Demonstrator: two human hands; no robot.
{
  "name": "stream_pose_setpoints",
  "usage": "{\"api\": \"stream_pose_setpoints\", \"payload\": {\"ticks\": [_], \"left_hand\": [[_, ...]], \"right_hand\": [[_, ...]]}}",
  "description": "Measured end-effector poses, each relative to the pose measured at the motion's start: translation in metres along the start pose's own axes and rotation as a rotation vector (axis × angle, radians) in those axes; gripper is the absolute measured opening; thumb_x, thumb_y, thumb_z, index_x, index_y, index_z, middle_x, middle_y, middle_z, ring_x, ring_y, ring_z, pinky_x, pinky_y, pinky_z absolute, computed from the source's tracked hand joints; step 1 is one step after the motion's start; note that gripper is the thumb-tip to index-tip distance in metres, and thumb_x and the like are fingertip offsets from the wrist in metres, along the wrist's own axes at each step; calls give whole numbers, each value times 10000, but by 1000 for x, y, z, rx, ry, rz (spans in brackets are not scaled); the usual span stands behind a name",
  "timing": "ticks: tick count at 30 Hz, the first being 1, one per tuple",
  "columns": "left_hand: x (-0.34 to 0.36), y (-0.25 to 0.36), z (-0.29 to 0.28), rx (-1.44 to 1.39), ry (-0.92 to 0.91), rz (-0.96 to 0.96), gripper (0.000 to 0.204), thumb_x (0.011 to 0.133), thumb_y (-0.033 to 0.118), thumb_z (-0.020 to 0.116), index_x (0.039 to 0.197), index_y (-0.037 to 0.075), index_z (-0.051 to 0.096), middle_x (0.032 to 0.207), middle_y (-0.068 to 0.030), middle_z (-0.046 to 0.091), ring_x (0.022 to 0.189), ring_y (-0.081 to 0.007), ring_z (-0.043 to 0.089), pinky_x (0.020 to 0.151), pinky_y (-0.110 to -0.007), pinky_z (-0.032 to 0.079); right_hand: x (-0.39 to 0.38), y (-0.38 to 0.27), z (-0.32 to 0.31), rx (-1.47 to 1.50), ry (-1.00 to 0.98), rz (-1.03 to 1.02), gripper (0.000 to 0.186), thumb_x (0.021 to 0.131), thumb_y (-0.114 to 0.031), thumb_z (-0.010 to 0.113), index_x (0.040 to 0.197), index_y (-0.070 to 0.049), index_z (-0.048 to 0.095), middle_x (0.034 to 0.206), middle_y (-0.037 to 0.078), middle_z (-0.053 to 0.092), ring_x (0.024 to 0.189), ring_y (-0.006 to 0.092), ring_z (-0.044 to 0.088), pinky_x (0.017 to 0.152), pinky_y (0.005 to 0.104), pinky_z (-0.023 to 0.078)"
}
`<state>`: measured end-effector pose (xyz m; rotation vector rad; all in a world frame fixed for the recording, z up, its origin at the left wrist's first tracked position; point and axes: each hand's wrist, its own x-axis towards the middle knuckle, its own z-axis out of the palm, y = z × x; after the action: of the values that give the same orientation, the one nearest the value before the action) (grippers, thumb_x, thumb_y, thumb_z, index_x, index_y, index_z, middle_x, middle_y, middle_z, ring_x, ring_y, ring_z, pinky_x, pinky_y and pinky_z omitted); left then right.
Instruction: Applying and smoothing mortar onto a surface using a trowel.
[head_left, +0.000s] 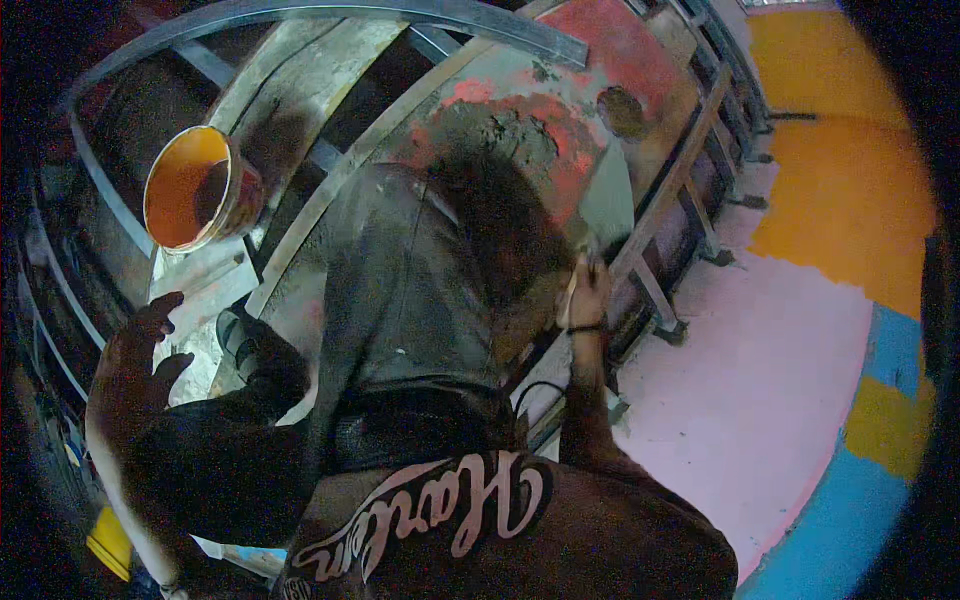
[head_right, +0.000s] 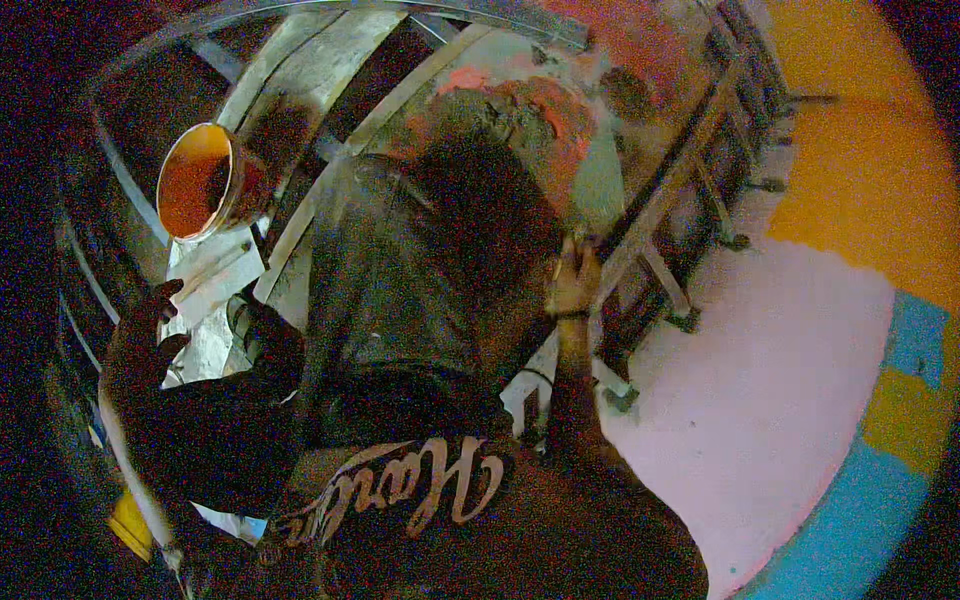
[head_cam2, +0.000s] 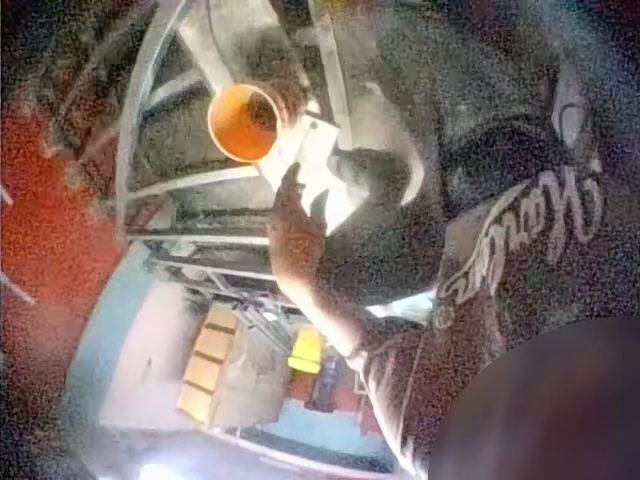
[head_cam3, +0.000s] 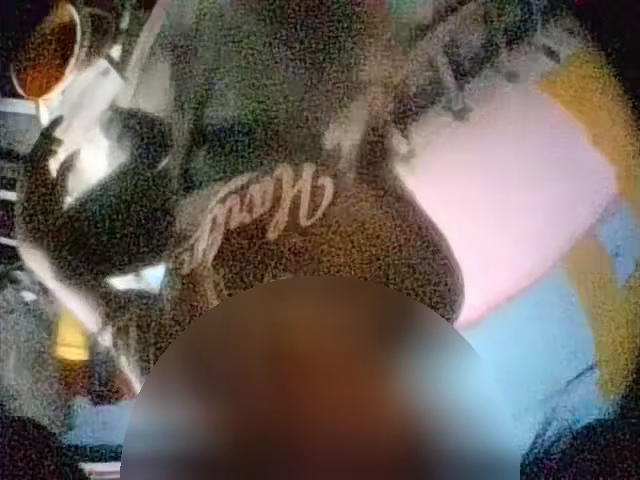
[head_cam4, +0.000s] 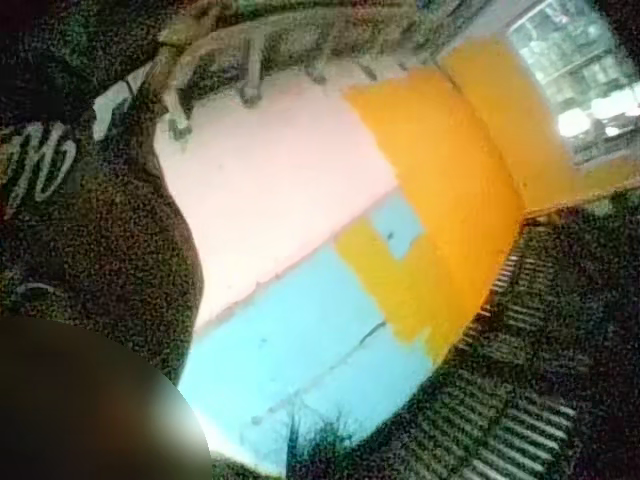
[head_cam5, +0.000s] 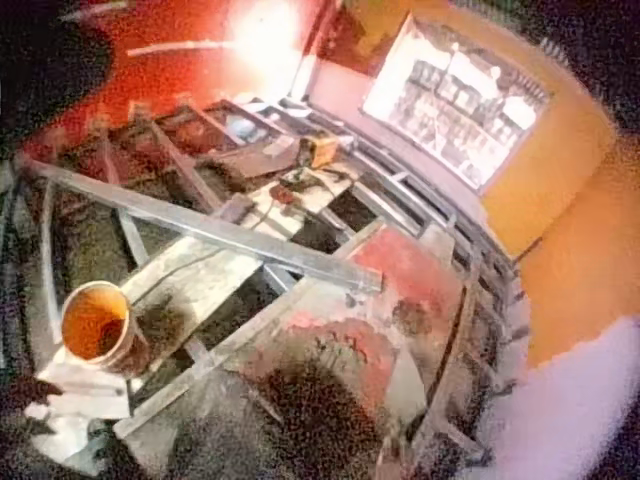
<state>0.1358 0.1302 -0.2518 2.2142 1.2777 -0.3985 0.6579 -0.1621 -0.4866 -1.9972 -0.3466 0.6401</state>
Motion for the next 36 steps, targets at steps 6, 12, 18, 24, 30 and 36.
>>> {"api": "stream_pose_setpoints", "payload": {"ticks": [6,12,18,24,30,36], "left_hand": [[18,-4,0,20,-43,13,691,816,37,769,1444,163,509,1152,-131,649,1051,-300,625,967,-416,497],[16,-5,-6,-42,-56,9,678,827,59,773,1445,176,522,1118,-129,657,1052,-288,625,994,-417,493],[13,-25,-1,-108,-61,-124,662,836,79,778,1440,167,522,1123,-152,671,1053,-305,655,952,-426,526],[9,-24,0,-9,-70,-52,639,850,156,781,1435,152,522,1098,-158,684,1032,-307,667,931,-431,530],[10,-27,-3,-88,-142,-148,636,843,156,787,1423,136,529,1092,-135,683,1013,-286,658,926,-413,529],[1,-27,-7,-78,-178,-190,632,868,164,778,1439,160,508,1103,-151,676,1057,-307,653,923,-438,542]], "right_hand": [[131,11,52,369,-562,390,409,1052,-437,518,1260,-98,612,756,81,642,616,218,639,523,390,516],[44,149,64,-547,-285,27,588,1018,-530,457,1347,-55,566,1282,200,584,1132,391,591,1010,529,446],[27,141,-61,-421,-213,300,396,1001,-361,539,1157,-4,612,1007,160,603,908,331,618,811,513,489],[255,89,-37,-1300,-135,-181,356,984,-320,598,1029,28,661,819,139,631,729,273,627,642,480,505],[244,-15,68,-1341,-374,-402,309,942,-244,594,1078,26,659,814,187,651,722,304,653,642,465,534],[159,-55,72,-1338,-520,-683,304,901,-169,591,1126,24,656,809,235,672,714,336,680,642,450,564]]}}
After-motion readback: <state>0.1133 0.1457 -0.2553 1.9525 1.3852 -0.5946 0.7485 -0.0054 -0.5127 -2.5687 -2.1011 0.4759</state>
